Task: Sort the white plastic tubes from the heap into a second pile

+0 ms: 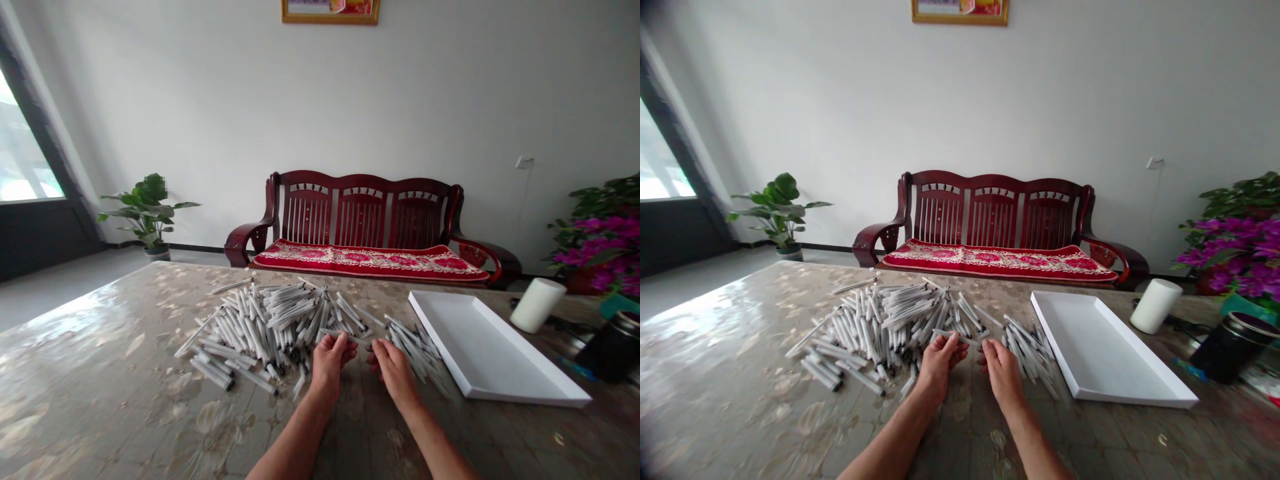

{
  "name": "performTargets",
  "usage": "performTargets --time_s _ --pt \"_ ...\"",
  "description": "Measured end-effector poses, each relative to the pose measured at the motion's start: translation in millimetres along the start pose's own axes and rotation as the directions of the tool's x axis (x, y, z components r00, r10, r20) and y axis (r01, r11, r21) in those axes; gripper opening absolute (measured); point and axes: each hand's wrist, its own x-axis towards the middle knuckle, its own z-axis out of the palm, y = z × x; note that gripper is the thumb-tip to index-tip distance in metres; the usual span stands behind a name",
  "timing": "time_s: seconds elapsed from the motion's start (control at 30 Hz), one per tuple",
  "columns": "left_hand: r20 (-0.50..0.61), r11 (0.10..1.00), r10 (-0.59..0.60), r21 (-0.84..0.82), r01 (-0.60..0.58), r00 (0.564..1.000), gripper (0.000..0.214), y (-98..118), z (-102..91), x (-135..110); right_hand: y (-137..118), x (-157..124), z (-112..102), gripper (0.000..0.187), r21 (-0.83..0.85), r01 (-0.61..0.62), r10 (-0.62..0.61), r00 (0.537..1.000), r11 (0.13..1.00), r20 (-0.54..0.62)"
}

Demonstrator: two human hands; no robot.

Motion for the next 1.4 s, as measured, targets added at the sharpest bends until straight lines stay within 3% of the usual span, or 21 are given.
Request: performTargets --time_s 0.2,0.4,0.53,0.63,0.77,0.9,1.03,1.17,1.4 --pt "-0.024 1.0 0.006 -0.006 -0.006 1.0 0.054 2 2.3 -1 -3 2 1 0.03 -0.003 0.105 -0.105 0.994 0.995 -0.033" --pt "-0.031 1.0 0.002 -0.001 -0.002 1.0 0.051 2 2.2 -1 2 3 0 0.038 -0.072 0.036 -0.038 0.999 0.997 -0.026" --pt "-0.031 1.0 0.006 -0.005 -0.006 1.0 0.051 2 2.2 0 5 5 1 0.027 -0.078 0.107 -0.11 0.993 0.991 -0.046" --pt "-0.035 1.0 0.008 -0.007 -0.008 0.999 0.05 1 2.1 1 4 6 0 0.032 -0.069 0.148 -0.154 0.984 0.987 -0.088" --pt "-0.038 1.0 0.005 0.0 -0.005 0.999 0.05 1 1.9 3 4 7 -1 0.038 -0.148 0.092 -0.099 0.994 0.985 -0.041" --pt "-0.042 1.0 0.012 -0.001 -0.012 0.999 0.051 0 2.1 3 5 8 0 0.026 -0.13 0.133 -0.143 0.988 0.983 -0.066" --pt "-0.052 1.0 0.016 -0.003 -0.016 0.998 0.05 1 1.9 4 5 8 -1 0.035 -0.076 0.137 -0.144 0.985 0.988 -0.094" --pt "-0.053 1.0 0.012 0.014 -0.011 0.999 0.05 0 1.7 4 7 9 -2 0.038 -0.171 0.076 -0.084 0.996 0.982 -0.04" --pt "-0.069 0.999 0.022 0.026 -0.02 0.997 0.048 0 4.1 3 8 9 0 0.022 -0.188 0.133 -0.148 0.986 0.973 -0.07"
